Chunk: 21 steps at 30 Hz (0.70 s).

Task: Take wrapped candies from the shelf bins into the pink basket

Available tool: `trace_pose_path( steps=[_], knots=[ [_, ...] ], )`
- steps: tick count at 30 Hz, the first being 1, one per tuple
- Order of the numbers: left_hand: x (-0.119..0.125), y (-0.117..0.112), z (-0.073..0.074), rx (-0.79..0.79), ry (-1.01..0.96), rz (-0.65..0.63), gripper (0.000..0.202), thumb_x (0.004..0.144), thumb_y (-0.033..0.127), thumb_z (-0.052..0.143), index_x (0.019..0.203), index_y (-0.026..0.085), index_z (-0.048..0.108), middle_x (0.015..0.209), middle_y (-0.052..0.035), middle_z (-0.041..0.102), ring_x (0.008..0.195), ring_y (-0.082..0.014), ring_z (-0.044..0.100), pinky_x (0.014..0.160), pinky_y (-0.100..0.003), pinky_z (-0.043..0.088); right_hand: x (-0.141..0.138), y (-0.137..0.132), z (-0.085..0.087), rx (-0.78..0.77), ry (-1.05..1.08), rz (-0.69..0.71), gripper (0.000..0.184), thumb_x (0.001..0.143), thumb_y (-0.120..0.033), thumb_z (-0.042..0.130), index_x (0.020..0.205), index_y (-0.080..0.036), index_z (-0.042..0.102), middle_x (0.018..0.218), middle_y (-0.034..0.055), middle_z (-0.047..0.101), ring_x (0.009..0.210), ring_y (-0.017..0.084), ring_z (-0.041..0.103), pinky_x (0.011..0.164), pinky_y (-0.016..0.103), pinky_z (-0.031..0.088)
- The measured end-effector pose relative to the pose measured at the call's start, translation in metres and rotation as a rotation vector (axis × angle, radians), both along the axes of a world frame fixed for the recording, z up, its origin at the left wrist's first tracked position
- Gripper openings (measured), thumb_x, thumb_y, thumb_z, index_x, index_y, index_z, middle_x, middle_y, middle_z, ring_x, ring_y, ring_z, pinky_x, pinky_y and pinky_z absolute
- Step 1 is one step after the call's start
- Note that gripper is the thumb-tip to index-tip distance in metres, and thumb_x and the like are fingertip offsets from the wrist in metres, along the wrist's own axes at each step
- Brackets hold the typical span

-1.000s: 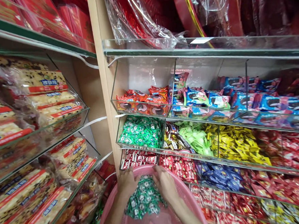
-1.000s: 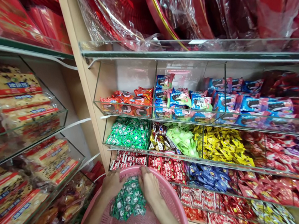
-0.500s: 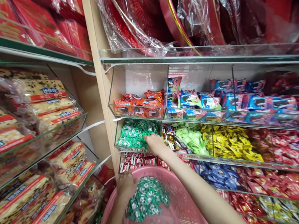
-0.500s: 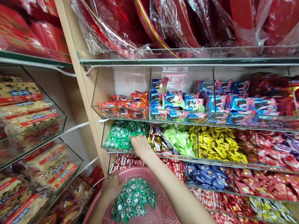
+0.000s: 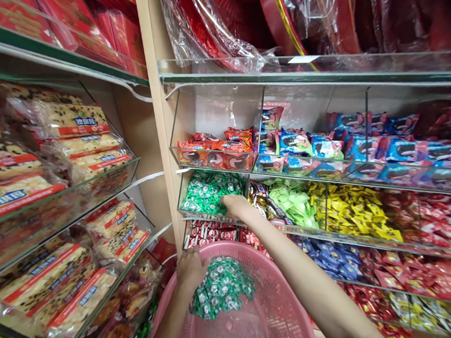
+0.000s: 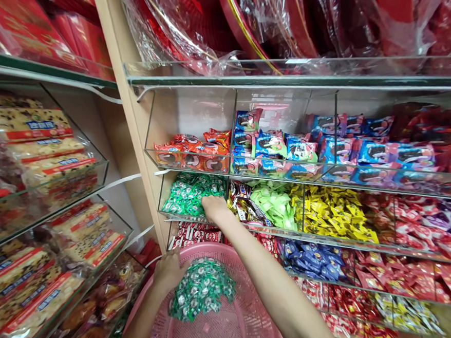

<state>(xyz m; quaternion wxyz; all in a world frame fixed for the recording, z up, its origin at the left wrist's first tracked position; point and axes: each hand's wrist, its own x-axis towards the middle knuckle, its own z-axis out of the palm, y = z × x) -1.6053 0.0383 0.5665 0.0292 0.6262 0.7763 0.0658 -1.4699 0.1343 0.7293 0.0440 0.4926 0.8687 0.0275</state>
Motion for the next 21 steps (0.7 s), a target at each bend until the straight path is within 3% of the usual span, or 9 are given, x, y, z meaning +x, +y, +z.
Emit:
trace_pose_path(
  steps=[5, 10, 15, 18, 21],
  knots=[
    [-0.001, -0.004, 0.001, -0.035, -0.009, 0.013, 0.045, 0.083, 0.038, 0.042, 0.116, 0.009, 0.051, 0.112, -0.0165, 0.059, 0.105, -0.0266, 0.054, 0.085, -0.036, 0.041, 0.002, 0.003, -0.006, 0.024, 0.038, 0.015, 0.045, 0.066, -0.004, 0.060, 0.109, -0.017, 0.060, 0.109, 0.0121, 0.063, 0.102, 0.023, 0.058, 0.076, 0.027, 0.043],
    [-0.001, -0.008, 0.001, -0.031, -0.012, 0.022, 0.046, 0.083, 0.040, 0.041, 0.116, 0.009, 0.050, 0.112, -0.0173, 0.058, 0.103, -0.0273, 0.054, 0.083, -0.037, 0.042, 0.010, -0.005, -0.006, 0.088, 0.117, 0.054, 0.031, 0.077, -0.010, 0.053, 0.105, -0.017, 0.061, 0.105, 0.0116, 0.063, 0.102, 0.022, 0.056, 0.078, 0.028, 0.041],
    [-0.002, -0.009, 0.001, -0.054, -0.017, 0.031, 0.046, 0.084, 0.042, 0.040, 0.115, 0.010, 0.050, 0.113, -0.0172, 0.057, 0.105, -0.0273, 0.053, 0.083, -0.037, 0.043, 0.023, -0.039, -0.007, 0.159, 0.496, 0.234, 0.024, 0.083, -0.016, 0.050, 0.106, -0.018, 0.058, 0.097, 0.0070, 0.059, 0.091, 0.017, 0.056, 0.077, 0.026, 0.040],
    [-0.003, -0.010, 0.000, -0.050, -0.009, 0.035, 0.046, 0.084, 0.042, 0.040, 0.116, 0.011, 0.049, 0.112, -0.0167, 0.057, 0.104, -0.0267, 0.053, 0.082, -0.037, 0.043, 0.034, -0.064, -0.027, 0.027, 0.716, 0.370, 0.018, 0.084, -0.016, 0.050, 0.100, -0.019, 0.058, 0.091, 0.0037, 0.058, 0.082, 0.014, 0.054, 0.072, 0.025, 0.040],
    [-0.004, -0.010, -0.001, -0.034, -0.015, 0.035, 0.046, 0.084, 0.044, 0.039, 0.115, 0.012, 0.050, 0.110, -0.0154, 0.058, 0.101, -0.0268, 0.055, 0.080, -0.036, 0.043, 0.048, -0.081, -0.065, -0.132, 0.746, 0.347, 0.010, 0.082, -0.013, 0.050, 0.086, -0.018, 0.057, 0.084, 0.0022, 0.058, 0.077, 0.014, 0.053, 0.067, 0.024, 0.039]
  ],
)
